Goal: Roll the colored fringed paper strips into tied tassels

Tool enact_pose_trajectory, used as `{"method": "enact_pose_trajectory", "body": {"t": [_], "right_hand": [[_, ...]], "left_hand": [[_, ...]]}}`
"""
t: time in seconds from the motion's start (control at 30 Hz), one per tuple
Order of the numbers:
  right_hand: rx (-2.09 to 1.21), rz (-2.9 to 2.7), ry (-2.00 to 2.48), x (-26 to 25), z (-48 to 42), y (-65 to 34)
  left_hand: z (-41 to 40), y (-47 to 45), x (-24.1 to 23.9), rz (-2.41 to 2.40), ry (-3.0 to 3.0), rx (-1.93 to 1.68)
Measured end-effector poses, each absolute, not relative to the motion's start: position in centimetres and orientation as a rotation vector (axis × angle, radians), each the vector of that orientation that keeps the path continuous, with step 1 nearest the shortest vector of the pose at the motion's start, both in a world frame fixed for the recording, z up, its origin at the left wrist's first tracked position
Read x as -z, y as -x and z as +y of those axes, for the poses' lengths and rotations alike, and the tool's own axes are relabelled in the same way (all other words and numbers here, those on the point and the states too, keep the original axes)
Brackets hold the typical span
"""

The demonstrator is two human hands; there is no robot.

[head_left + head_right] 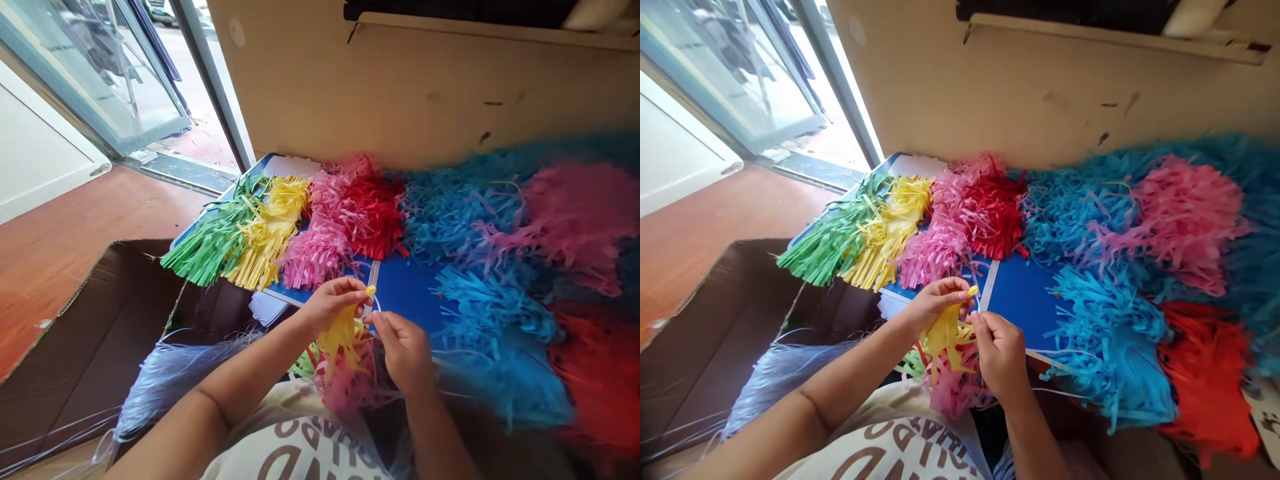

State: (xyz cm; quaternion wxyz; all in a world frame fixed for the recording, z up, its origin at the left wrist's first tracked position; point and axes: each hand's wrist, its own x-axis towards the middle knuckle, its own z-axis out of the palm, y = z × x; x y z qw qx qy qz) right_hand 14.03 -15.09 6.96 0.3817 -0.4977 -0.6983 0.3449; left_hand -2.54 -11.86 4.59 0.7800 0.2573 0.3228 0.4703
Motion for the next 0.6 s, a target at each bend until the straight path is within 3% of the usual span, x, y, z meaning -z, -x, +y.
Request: {"method": "enact_pose_trajectory", "body": {"t": [0.3,0.5,0.6], "right_hand": [[-0.976,-1.761,1.388,-5.1,-14.7,-15.1],[-0.597,-1.74,1.349,-6.4,-15.3,-17.6],[-0.671,-1.601,1.305,-7.4,-15.9,-20.0]], "left_hand": [[-12.6,2.1,-5.1,0.825,-1.043,-1.012],[-13.7,-0.5,-6.6,0.968,-1.504,-1.02],[-13.8,-2.2,-7.6,0.953,-1.731,-0.977]]}}
